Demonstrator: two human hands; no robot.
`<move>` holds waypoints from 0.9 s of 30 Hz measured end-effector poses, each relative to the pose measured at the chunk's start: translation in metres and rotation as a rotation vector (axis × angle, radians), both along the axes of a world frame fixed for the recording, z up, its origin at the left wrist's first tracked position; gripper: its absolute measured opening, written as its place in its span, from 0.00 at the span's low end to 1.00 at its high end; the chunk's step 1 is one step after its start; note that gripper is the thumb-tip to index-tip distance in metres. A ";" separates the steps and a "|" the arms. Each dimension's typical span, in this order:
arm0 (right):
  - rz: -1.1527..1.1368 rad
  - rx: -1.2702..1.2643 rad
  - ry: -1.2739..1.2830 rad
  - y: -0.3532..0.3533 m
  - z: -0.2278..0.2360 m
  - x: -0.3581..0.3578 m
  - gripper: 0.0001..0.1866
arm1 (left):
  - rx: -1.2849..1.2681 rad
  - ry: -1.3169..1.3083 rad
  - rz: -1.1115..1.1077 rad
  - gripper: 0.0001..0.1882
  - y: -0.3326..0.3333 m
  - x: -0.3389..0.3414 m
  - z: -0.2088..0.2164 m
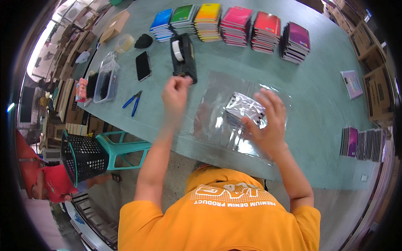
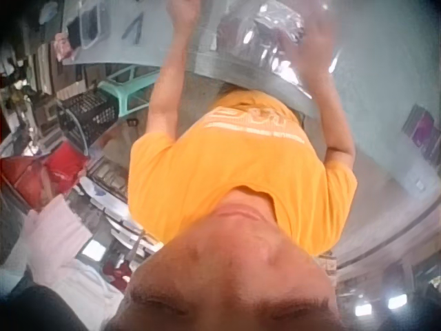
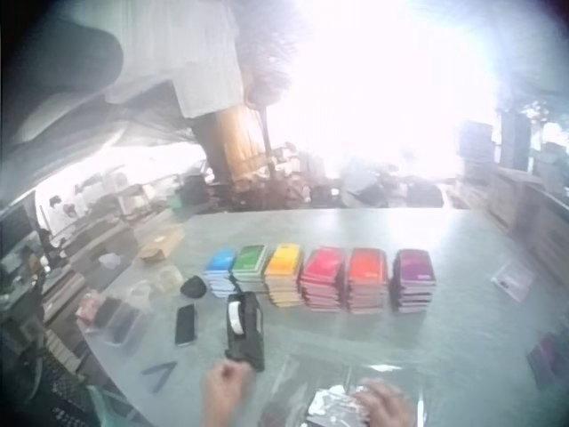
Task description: The person assembles a stack of colorful spiral notebooks, places them into a clear plastic bag, and seals the bag using adhesive tape from a dispenser.
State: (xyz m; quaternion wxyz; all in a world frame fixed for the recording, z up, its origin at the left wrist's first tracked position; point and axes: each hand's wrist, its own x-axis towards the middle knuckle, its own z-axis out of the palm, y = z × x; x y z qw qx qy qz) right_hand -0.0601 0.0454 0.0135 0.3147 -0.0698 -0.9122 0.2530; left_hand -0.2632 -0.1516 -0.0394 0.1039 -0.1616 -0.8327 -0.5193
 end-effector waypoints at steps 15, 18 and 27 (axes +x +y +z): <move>0.255 -1.285 -0.312 0.016 -0.030 -0.015 0.19 | -0.234 -0.381 -0.078 0.10 -0.046 -0.057 -0.023; 0.361 -1.231 -0.256 0.016 -0.042 -0.016 0.20 | -1.195 -0.070 -0.190 0.12 -0.080 -0.108 0.013; 0.368 -1.306 -0.213 0.021 -0.043 -0.011 0.19 | -0.891 0.059 -1.071 0.23 0.101 0.040 0.093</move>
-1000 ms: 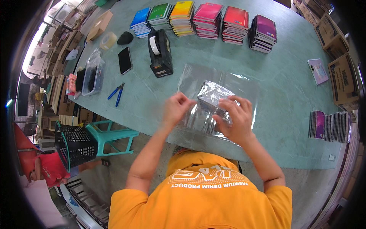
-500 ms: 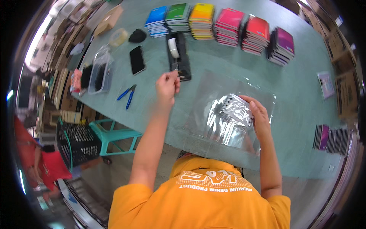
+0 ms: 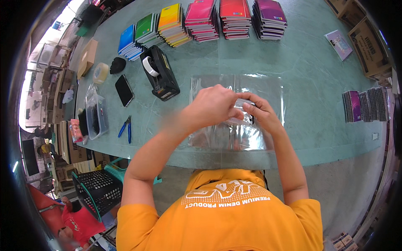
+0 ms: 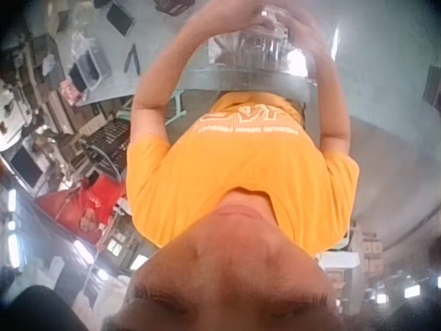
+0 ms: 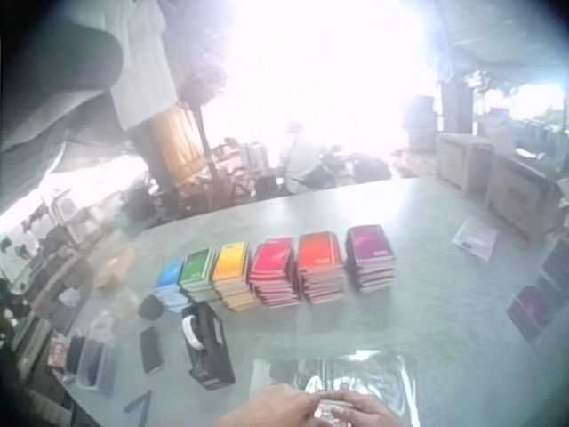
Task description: The person assembles a stack of colorful spiral notebooks, places them into a clear plastic bag, and seals the bag using adhesive tape from a dispenser.
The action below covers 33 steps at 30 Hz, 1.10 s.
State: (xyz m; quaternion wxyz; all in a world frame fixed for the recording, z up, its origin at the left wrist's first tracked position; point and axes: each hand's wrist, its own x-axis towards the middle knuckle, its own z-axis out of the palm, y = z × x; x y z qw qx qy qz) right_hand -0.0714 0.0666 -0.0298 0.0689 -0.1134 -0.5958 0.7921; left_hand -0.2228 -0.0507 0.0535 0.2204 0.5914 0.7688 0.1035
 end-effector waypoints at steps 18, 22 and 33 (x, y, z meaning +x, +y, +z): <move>0.012 0.704 -0.159 -0.022 0.105 -0.035 0.43 | 0.238 -1.761 0.514 0.31 -0.066 0.078 -0.166; -0.126 0.686 0.067 0.005 0.059 0.012 0.42 | 0.571 -1.540 0.448 0.37 -0.072 0.022 -0.139; -0.443 0.306 0.134 -0.034 0.009 -0.018 0.24 | 0.946 -0.999 0.541 0.24 -0.016 0.025 -0.074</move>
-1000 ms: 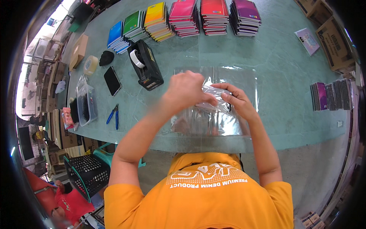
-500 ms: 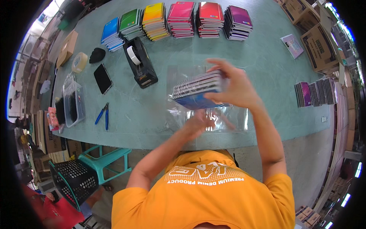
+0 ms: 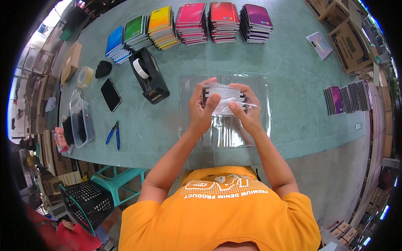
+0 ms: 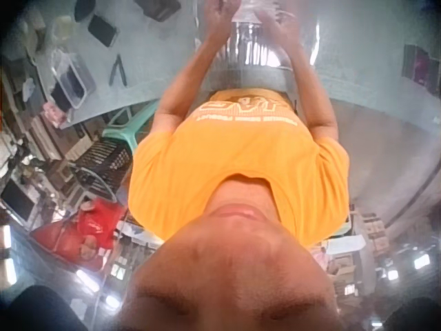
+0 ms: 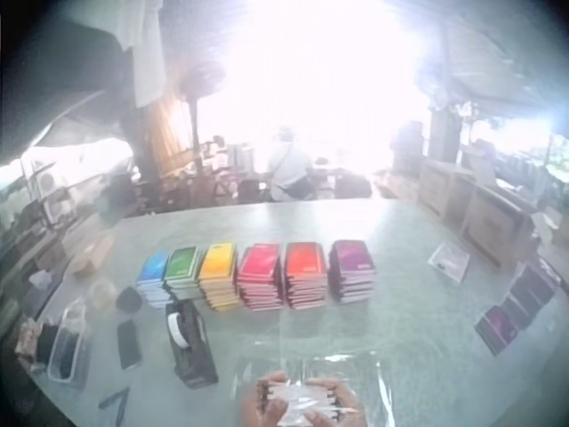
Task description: The person assembles a stack of colorful spiral notebooks, places them into a clear plastic bag, and seals the bag using adhesive tape from a dispenser.
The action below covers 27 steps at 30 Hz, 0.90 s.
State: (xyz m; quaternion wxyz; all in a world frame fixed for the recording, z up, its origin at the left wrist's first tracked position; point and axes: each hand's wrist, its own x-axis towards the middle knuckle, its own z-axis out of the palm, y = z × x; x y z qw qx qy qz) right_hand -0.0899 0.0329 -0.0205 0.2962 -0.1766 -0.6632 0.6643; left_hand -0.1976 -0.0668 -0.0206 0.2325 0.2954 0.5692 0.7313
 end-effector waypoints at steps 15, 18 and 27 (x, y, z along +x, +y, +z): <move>0.094 0.167 -0.048 0.042 -0.007 0.052 0.63 | -0.134 0.653 -0.071 0.46 -0.061 -0.042 0.066; 0.078 0.073 -0.135 0.022 -0.046 0.028 0.64 | -0.420 0.368 -0.234 0.60 -0.053 -0.033 -0.003; -0.234 0.450 -0.109 0.003 -0.063 0.058 0.40 | -0.198 1.273 -0.056 0.38 -0.047 0.000 0.067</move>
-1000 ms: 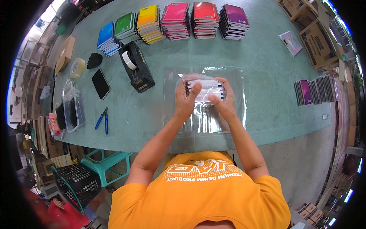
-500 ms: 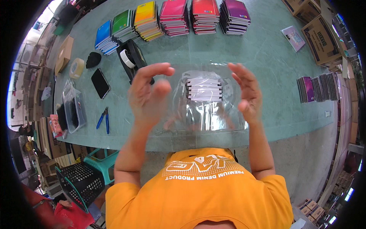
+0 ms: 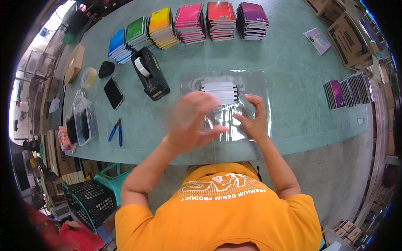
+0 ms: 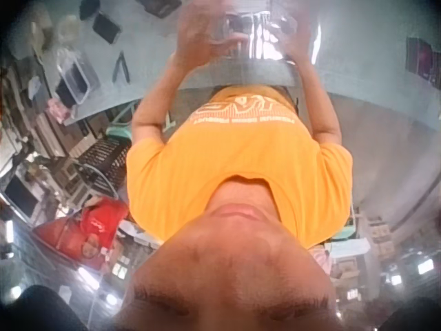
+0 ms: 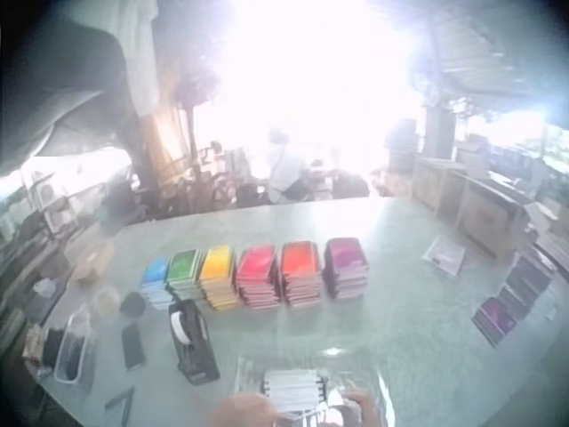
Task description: The person assembles a stack of colorful spiral notebooks, places them into a clear plastic bag, and seals the bag using adhesive tape from a dispenser.
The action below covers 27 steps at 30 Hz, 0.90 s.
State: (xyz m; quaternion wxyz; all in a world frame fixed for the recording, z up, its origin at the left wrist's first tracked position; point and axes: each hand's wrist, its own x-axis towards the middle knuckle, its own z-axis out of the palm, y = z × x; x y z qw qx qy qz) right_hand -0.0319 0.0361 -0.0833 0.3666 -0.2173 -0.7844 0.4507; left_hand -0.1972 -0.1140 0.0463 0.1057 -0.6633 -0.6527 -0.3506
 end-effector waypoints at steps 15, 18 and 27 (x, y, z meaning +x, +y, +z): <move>0.253 0.881 -0.085 0.013 0.062 -0.032 0.21 | -0.311 0.619 -0.413 0.17 -0.011 -0.015 0.020; 0.249 0.872 -0.042 0.013 0.059 -0.033 0.20 | -0.222 0.684 -0.312 0.10 0.009 -0.032 0.022; 0.190 0.743 -0.050 -0.001 0.042 -0.034 0.16 | -0.518 0.563 -0.441 0.03 0.078 -0.051 0.023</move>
